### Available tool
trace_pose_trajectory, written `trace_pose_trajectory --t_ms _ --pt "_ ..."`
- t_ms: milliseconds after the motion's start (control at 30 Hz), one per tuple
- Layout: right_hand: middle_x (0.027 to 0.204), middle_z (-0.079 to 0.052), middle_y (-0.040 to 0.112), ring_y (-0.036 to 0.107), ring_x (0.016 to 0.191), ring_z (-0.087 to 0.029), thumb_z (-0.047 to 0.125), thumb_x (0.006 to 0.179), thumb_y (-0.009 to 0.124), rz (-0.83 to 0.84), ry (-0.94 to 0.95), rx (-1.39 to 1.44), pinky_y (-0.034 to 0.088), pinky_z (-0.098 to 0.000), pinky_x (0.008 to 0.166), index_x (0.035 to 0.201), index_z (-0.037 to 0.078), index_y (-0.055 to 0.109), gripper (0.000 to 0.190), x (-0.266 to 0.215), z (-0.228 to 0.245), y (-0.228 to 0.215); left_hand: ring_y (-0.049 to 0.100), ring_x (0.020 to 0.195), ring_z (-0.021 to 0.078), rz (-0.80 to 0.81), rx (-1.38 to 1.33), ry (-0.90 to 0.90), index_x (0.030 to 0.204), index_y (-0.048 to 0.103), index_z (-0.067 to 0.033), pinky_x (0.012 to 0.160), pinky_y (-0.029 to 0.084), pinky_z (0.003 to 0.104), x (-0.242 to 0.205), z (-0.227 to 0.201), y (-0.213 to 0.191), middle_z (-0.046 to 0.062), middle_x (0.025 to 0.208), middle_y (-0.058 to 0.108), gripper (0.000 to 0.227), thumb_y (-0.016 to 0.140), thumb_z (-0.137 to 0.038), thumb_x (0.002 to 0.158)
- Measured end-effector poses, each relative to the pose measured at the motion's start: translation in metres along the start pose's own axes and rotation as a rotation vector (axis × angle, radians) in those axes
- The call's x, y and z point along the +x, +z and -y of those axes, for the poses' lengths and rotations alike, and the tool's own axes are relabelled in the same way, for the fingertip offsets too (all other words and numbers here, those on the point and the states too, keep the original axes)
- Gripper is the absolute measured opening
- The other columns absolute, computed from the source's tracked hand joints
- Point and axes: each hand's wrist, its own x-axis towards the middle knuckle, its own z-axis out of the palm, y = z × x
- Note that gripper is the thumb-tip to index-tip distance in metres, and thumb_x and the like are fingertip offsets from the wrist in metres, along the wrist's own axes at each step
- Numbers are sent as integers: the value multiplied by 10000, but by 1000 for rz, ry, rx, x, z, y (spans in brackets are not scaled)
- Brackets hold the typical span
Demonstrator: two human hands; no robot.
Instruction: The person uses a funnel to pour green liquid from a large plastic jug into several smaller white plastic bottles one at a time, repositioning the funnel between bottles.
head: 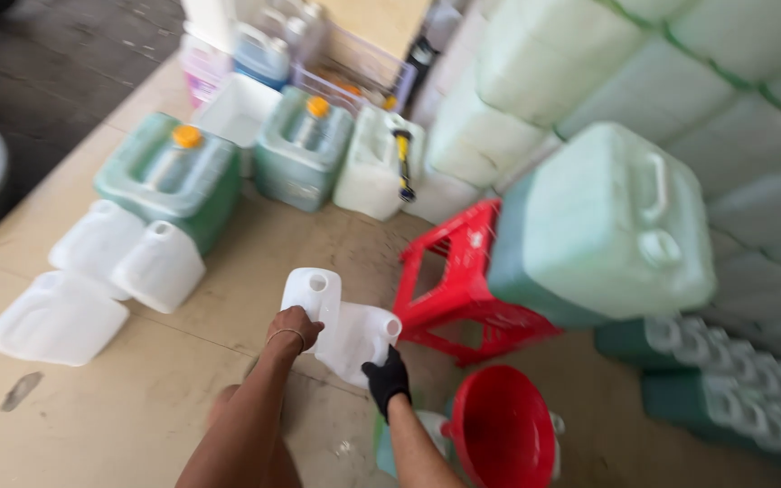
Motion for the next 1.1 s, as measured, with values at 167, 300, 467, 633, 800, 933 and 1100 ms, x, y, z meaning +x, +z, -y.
trace_pose_trajectory --t_ms 167,300,467,633,800,933,1100 --pt "1287 -116 706 680 1179 -270 134 776 780 -54 303 15 535 -372 1001 1428 115 542 694 -78 -36 -15 630 1230 339 65 39 -33 1253 684 -57 1050 537 426 -2 23 122 175 1333 651 528 759 -446 903" --pt "1432 -96 590 593 1303 -254 154 790 807 -53 401 -52 487 -353 1073 1505 137 429 809 -94 -61 -13 610 1246 355 102 50 -31 1283 670 -58 1057 527 434 -12 55 197 182 1362 612 531 778 -402 893" --pt "1456 -115 586 571 1340 -255 139 803 805 39 449 -136 472 -343 1098 1522 126 417 817 -103 -96 -19 650 1243 328 215 44 -120 1367 636 -81 1046 554 430 -35 82 236 143 1370 654 561 754 -396 917" --pt "1428 -116 606 603 1298 -243 85 782 811 101 443 -80 499 -337 1071 1527 141 413 846 -117 -118 -25 605 1276 325 218 99 -58 1346 651 -79 1069 519 419 -39 81 237 128 1412 596 548 784 -371 902" --pt "1371 -120 625 631 1238 -220 76 805 818 184 513 -6 517 -331 1039 1565 151 329 907 -138 -122 -26 625 1256 326 246 104 -55 1352 645 -66 1049 537 422 -35 81 237 122 1417 604 541 749 -377 922" --pt "1280 -136 716 682 1161 -232 95 815 767 172 501 71 531 -339 990 1581 142 344 876 -137 -123 -29 619 1284 305 289 201 -71 1367 644 -102 1078 526 411 -35 80 233 112 1424 620 552 749 -409 920" --pt "1282 -98 660 645 1160 -215 147 854 807 175 430 45 516 -328 981 1550 139 368 823 -136 -126 -35 617 1305 298 331 193 -71 1417 602 -111 1111 502 401 -41 77 228 135 1407 660 618 764 -425 909"
